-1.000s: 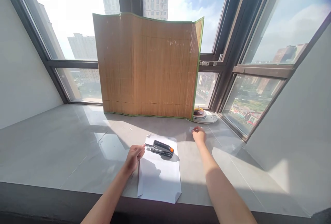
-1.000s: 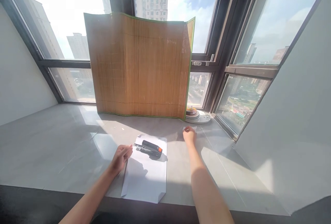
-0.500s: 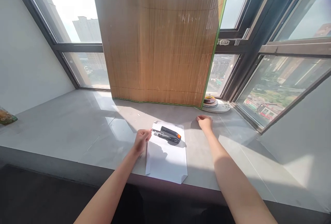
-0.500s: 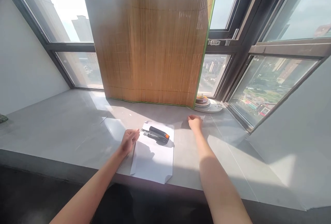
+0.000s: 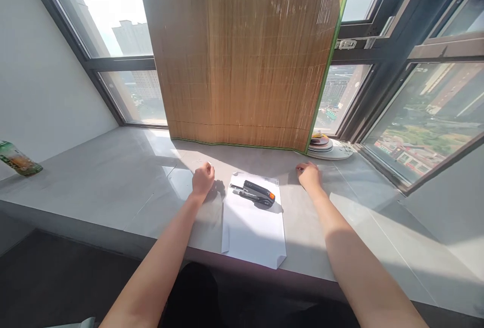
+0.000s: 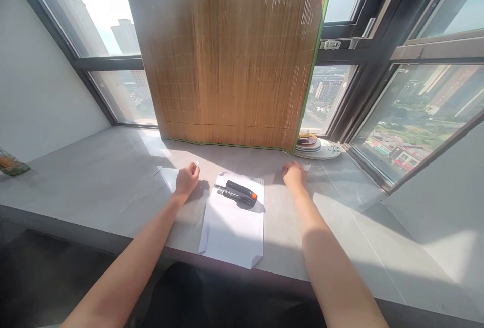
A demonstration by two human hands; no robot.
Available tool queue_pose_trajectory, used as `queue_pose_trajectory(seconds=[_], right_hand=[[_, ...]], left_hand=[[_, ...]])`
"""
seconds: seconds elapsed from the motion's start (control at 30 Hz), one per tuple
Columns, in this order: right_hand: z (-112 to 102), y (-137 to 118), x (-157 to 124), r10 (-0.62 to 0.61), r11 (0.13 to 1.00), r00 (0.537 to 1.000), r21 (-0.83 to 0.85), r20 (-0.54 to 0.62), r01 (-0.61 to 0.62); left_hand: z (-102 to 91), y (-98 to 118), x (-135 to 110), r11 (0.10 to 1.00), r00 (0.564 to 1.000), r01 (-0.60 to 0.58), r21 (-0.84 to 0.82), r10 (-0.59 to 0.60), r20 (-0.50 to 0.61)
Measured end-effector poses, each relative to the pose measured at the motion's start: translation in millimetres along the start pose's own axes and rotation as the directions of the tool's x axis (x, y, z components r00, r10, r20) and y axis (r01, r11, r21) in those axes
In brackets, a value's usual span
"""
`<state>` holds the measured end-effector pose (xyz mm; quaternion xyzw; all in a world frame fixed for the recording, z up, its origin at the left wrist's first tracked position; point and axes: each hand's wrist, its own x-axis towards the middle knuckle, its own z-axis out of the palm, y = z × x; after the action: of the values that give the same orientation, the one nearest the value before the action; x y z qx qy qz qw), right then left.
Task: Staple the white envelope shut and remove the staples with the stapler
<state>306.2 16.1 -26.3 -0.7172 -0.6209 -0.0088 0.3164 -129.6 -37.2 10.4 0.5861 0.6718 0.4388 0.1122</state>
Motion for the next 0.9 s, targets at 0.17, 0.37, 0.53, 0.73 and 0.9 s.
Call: queue_pose_trajectory(seconds=[0.17,0.37,0.53,0.73,0.9], right_hand=[[-1,-6,1,-0.025,0.997,0.994,0.063,-0.102,0.032],[-16,-45,-8,-0.173,0.962,0.958,0.168,-0.231,0.214],[-24,-86,-32,-0.401,0.748,0.914,0.552,-0.065,0.368],[-26,-111,-55,-0.775,0.541,0.533,0.793,0.34,0.279],[-26,-114,-60,-0.78,0.579,0.466,0.764,0.417,0.285]], left_hand=[[17.8,-29,45,0.989,0.992,-0.108,0.104,0.113,-0.048],[31.6,-51,51,0.949,0.987,-0.153,0.274,0.132,0.093],[27.5,-51,52,0.937,0.988,-0.147,0.317,0.123,0.095],[27.1,-49,53,0.93,0.983,-0.178,0.323,0.151,0.108],[33.2,-37,54,0.957,0.972,-0.218,0.19,0.195,0.131]])
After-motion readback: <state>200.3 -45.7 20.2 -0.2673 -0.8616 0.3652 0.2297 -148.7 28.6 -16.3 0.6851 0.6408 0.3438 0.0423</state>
